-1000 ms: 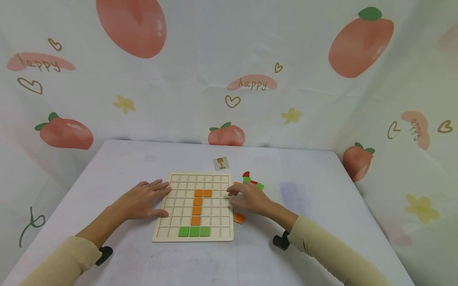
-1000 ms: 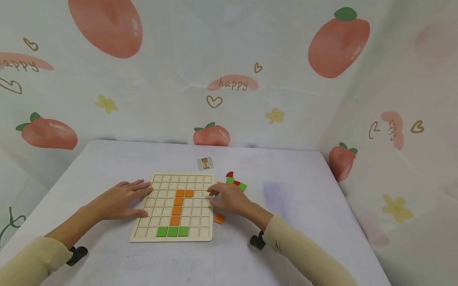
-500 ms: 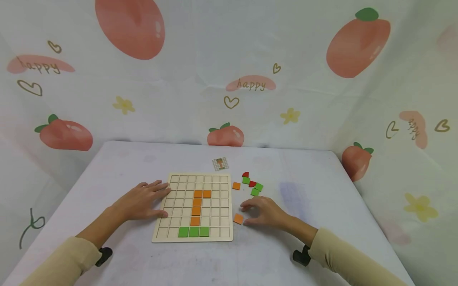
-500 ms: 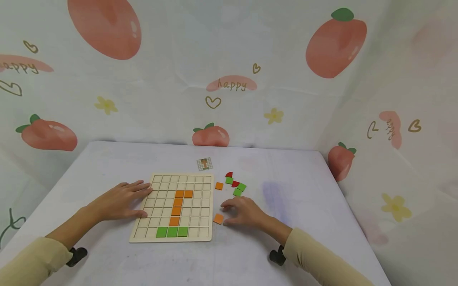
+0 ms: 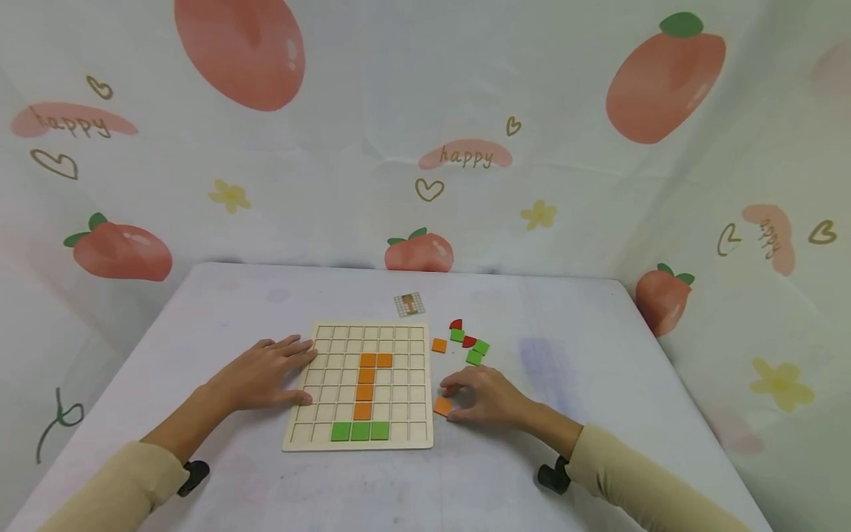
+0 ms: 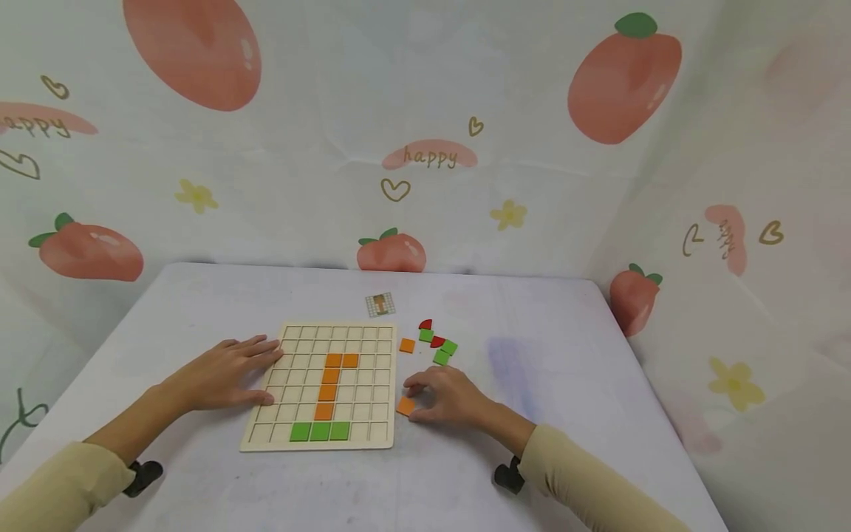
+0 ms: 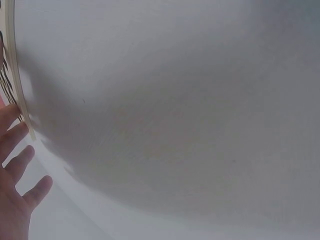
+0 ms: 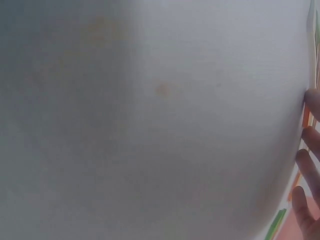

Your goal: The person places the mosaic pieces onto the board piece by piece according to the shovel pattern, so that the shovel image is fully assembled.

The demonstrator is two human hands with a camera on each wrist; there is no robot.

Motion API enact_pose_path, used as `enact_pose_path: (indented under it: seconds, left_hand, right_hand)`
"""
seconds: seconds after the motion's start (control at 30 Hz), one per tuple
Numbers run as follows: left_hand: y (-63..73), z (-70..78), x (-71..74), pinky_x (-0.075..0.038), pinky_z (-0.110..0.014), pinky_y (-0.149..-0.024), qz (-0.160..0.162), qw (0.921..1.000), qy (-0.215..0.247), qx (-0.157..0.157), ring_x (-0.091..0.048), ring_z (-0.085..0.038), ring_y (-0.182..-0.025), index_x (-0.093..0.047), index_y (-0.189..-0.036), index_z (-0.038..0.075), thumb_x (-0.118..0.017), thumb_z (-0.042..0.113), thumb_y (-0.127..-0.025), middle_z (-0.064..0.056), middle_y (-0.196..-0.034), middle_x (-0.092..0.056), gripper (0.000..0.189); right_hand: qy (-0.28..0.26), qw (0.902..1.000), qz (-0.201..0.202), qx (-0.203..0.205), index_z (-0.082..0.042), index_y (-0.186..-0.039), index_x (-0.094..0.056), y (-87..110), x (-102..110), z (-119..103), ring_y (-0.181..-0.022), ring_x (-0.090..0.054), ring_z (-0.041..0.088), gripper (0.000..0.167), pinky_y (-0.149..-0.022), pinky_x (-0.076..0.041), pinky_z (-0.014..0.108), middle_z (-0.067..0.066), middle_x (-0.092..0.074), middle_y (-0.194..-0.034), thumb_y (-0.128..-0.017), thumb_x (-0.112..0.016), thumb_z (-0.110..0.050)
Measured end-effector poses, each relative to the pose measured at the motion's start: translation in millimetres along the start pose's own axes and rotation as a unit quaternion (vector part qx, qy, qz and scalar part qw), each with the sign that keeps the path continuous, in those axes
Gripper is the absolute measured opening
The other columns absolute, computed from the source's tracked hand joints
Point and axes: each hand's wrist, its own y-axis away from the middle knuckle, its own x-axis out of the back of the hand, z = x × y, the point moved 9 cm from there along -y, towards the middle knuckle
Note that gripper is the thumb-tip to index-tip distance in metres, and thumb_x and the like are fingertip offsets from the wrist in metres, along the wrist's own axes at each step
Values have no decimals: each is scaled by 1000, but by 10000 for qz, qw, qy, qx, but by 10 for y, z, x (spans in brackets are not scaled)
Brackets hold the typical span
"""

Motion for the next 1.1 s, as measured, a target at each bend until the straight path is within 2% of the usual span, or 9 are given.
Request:
enact_pose_path:
  seconds: [0.33,0.57,0.83,1.1]
  left_hand:
    - [-4,-17,-31,-42,-62,-100,-73,10000,13,29,-48,-40,-133,-61,-136,7,-61,72,-83,-15,-142,-56,83]
    - [-2,-35,-38,-41,-61,-100,-53,10000,-6,12,-47,-40,-133,-61,-137,6,-60,71,-83,-16,-142,-55,84]
    - [-7,-23,-34,-42,-63,-99,11,10000,69,2,-48,-41,-133,-62,-135,6,-62,71,-83,-16,-141,-56,84]
    - [-1,-44,-54,-41,-62,-100,-74,9999,86,70,-47,-41,-134,-61,-136,7,-61,71,-82,-16,-143,-55,84]
  right_hand:
    - [201,9998,63,46,-10,-116,-72,-15,-19,-28,-97,-64,5,37,-87,-52,29,-9,-73,-102,-82,-82,-22]
    - [127,9999,76,5,-10,-117,-71,-15,-19,-19,-98,-63,6,42,-88,-52,30,-9,-73,-102,-80,-85,-25]
    - [146,9998,147,43,-10,-116,-71,-21,-17,-36,-96,-63,6,39,-86,-53,29,-8,-73,-101,-81,-84,-22]
    - [181,9997,153,104,-10,-115,-72,-33,-29,-54,-94,-63,6,38,-85,-53,26,-7,-72,-101,-81,-83,-23]
